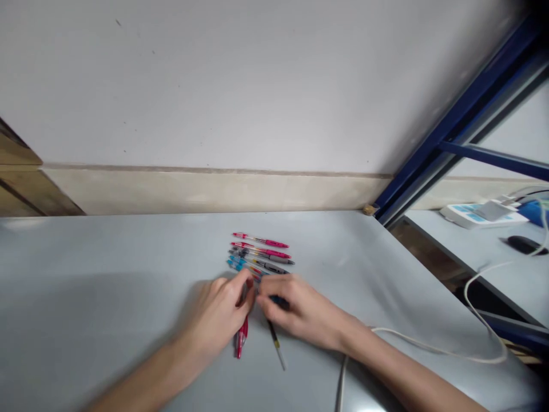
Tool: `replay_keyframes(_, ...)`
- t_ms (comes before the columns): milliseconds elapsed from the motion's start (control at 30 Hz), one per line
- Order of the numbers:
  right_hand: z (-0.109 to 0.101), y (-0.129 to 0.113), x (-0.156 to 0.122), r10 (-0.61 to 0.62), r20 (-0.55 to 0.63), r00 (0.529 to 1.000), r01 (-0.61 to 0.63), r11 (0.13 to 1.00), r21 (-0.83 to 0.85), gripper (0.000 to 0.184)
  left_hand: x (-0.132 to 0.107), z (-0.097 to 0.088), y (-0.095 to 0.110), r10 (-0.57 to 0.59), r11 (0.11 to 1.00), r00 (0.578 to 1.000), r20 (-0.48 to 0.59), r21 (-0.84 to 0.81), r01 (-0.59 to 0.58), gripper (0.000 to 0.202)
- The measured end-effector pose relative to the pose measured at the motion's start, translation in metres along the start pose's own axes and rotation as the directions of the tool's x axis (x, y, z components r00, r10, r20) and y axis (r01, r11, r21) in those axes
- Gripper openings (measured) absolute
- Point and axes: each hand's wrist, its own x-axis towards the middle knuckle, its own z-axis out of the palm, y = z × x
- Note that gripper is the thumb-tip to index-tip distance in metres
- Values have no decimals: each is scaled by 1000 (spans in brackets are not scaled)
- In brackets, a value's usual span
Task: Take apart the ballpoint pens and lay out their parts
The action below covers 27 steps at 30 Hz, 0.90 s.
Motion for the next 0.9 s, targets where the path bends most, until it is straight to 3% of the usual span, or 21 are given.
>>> replay_keyframes(67,-3,4,-1,35,-64,997,-41,996,-81,26,0,-2,1,3,1000,1000,-29,26,-2,13)
replay_keyframes(167,-4,9,-4,26,-114,993,-50,975,-216,28,6,-7,-3,27,1000,986,-166,-8,-29,14)
replay_keyframes(267,-2,10,-5,5,-143,990,-50,947,-317,26,18,-14,-18,135,986,948,-289,-57,-158,18)
replay_keyframes(367,0,9,-4,-24,-147,989,-38,915,-401,24,31,-17,-36,223,974,946,-235,9,-227,35)
replay_keyframes(467,1,8,-4,-53,-152,987,-21,896,-444,24,38,-14,-49,300,953,953,-36,57,-297,48)
replay_keyframes(533,1,8,-5,-56,-169,984,-29,887,-461,24,39,-11,-52,319,945,947,38,58,-321,50)
replay_keyframes(767,1,10,-6,-44,-174,984,-57,843,-535,24,32,-12,-46,307,951,952,2,44,-306,52)
replay_keyframes(900,0,10,-5,-64,-127,990,-21,818,-575,21,41,-19,-46,257,965,964,-66,-40,-260,47)
